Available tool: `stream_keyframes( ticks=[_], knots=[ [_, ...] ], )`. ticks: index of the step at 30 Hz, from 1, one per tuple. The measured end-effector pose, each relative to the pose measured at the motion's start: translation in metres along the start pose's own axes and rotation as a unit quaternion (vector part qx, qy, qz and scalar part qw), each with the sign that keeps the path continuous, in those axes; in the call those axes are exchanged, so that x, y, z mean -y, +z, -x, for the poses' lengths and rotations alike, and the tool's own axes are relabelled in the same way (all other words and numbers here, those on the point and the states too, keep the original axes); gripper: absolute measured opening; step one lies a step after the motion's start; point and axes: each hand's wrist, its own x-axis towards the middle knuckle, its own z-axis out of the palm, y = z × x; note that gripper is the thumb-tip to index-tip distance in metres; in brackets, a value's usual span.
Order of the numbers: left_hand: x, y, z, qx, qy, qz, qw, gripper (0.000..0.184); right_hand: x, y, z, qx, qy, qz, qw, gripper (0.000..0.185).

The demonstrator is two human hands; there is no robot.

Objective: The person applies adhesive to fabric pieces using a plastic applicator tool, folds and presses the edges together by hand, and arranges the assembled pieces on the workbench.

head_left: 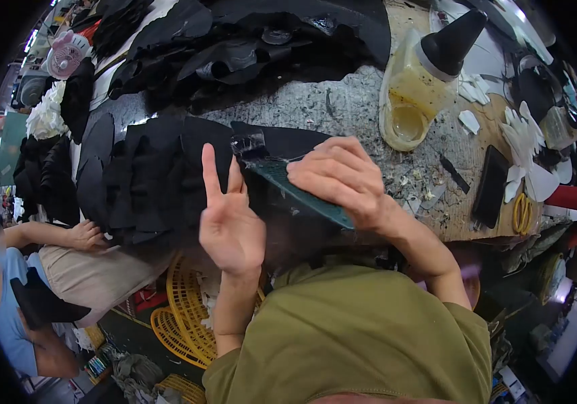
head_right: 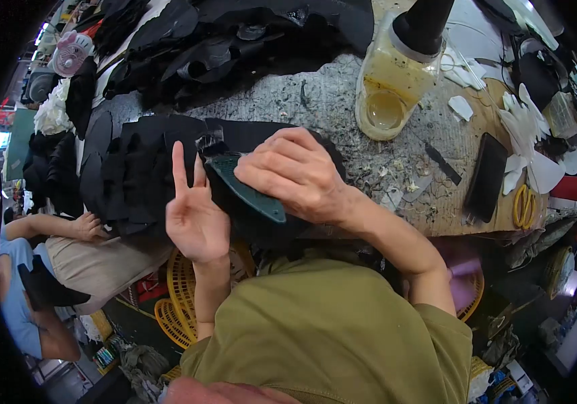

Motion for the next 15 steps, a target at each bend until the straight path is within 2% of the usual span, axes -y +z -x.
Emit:
stream_keyframes(
  ticks=[1,2,4,5,7,8,11,14,15],
  knots=[
    [-0.003,0.004,-0.001,-0.007,-0.024,0.068,0.997,0.074,0.005,0.002,0.006,0.03,0.003,0.007,1.0,0.023],
    [-0.003,0.002,-0.001,-0.014,-0.027,0.066,0.997,0.074,0.016,0.003,0.01,0.039,0.004,0.017,0.999,0.02],
    [-0.003,-0.003,-0.003,-0.005,-0.011,0.152,0.988,0.081,0.033,-0.001,0.019,0.072,-0.002,-0.001,0.997,0.02],
    [-0.003,-0.005,-0.003,0.015,-0.01,0.151,0.988,0.088,0.039,0.0,0.026,0.063,0.016,-0.008,0.998,0.019],
    [-0.004,-0.01,-0.002,0.033,-0.026,0.167,0.985,0.088,0.041,-0.002,0.039,0.01,0.101,-0.084,0.991,0.019],
    [-0.005,-0.011,-0.002,0.056,-0.036,0.18,0.981,0.088,0.039,0.001,0.038,-0.036,0.108,-0.074,0.991,0.022],
    [-0.01,-0.008,0.0,0.007,-0.016,0.11,0.994,0.089,0.022,0.001,0.026,-0.126,0.117,-0.112,0.979,0.027],
    [-0.011,-0.005,0.003,0.065,-0.014,0.051,0.996,0.09,0.015,-0.013,0.005,0.008,0.108,-0.092,0.99,0.026],
    [-0.012,-0.006,0.004,0.067,-0.014,0.038,0.997,0.092,0.011,-0.02,-0.001,-0.02,0.158,-0.12,0.98,0.022]
  ],
)
